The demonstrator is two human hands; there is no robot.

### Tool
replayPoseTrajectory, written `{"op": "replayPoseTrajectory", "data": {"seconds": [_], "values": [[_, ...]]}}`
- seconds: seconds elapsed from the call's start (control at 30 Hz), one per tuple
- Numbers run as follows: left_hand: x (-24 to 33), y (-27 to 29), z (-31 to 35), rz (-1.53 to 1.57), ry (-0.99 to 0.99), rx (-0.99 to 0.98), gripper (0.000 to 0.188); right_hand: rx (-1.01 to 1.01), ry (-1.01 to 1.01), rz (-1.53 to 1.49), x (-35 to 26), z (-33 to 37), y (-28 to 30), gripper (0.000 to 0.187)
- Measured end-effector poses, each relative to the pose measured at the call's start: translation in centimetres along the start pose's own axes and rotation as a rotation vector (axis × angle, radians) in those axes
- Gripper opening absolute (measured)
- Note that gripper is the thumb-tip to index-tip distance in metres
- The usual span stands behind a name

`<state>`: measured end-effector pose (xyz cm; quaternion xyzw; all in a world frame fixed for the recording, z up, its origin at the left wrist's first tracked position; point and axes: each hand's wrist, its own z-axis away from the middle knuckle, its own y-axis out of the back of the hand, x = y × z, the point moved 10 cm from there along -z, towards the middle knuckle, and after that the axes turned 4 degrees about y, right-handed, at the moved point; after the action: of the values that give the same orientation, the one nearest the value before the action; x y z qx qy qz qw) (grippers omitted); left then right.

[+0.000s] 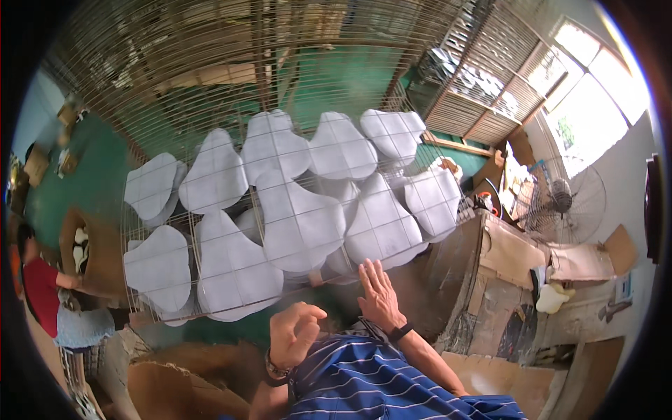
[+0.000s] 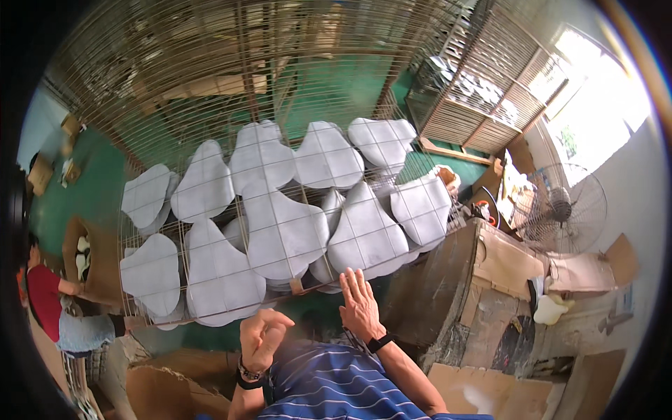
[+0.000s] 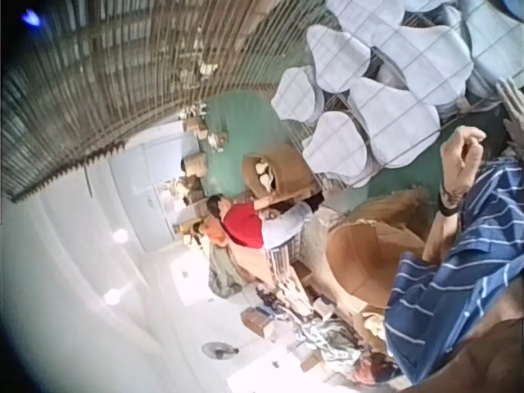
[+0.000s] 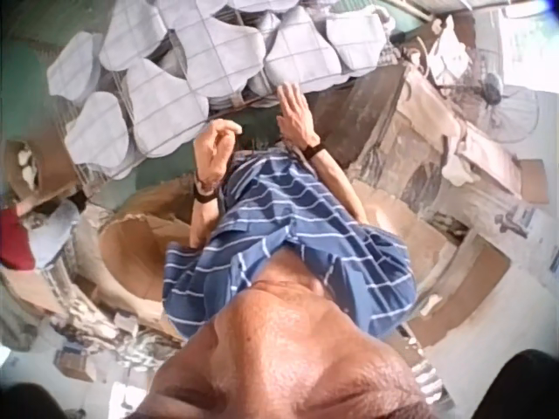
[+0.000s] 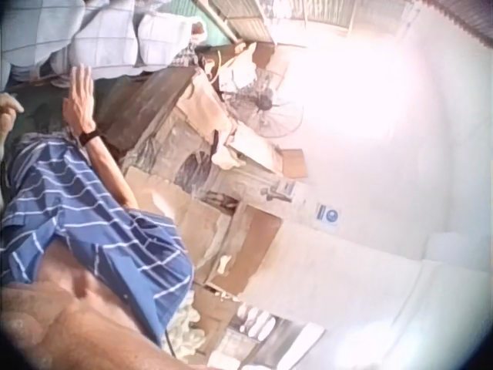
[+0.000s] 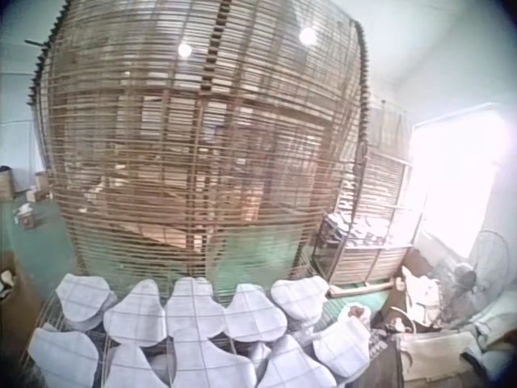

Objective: The person repeatedly picks up white, irregularly shaped objects from a wire rack and places them on a cardboard surface. They use a spray gun to apply a grey coating to the objects. After spraying, the person returns the coated objects to the rack. The process is repeated for multiple items in a workshop setting.

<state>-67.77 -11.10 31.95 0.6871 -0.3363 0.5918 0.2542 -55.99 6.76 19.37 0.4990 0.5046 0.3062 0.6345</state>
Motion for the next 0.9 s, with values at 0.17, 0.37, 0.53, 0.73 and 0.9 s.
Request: {"op": "replayPoseTrajectory", "data": {"seconds": [0.17,0.37,0.53,0.73,0.9], "values": [[-3.0,-3.4,-1.8,0.800,0.121,-0.113,0.074,0.100,-0.023,-0.126,-0.1,0.3,2.6,0.073],[-3.9,-7.0,-2.6,1.329,0.313,-0.305,0.085,0.262,-0.084,-0.641,-2.4,0.0,9.9,0.045],[-3.5,-9.5,-3.1,1.399,0.366,-0.420,0.083,0.398,-0.115,-0.866,-3.1,0.3,13.9,0.028],[-4.8,-12.2,-3.5,1.366,0.466,-0.415,0.087,0.416,-0.193,-0.804,-1.6,2.7,13.9,0.025],[-4.9,-14.9,-3.1,1.303,0.520,-0.512,0.088,0.435,-0.332,-0.829,0.6,7.6,13.2,0.023]]}}
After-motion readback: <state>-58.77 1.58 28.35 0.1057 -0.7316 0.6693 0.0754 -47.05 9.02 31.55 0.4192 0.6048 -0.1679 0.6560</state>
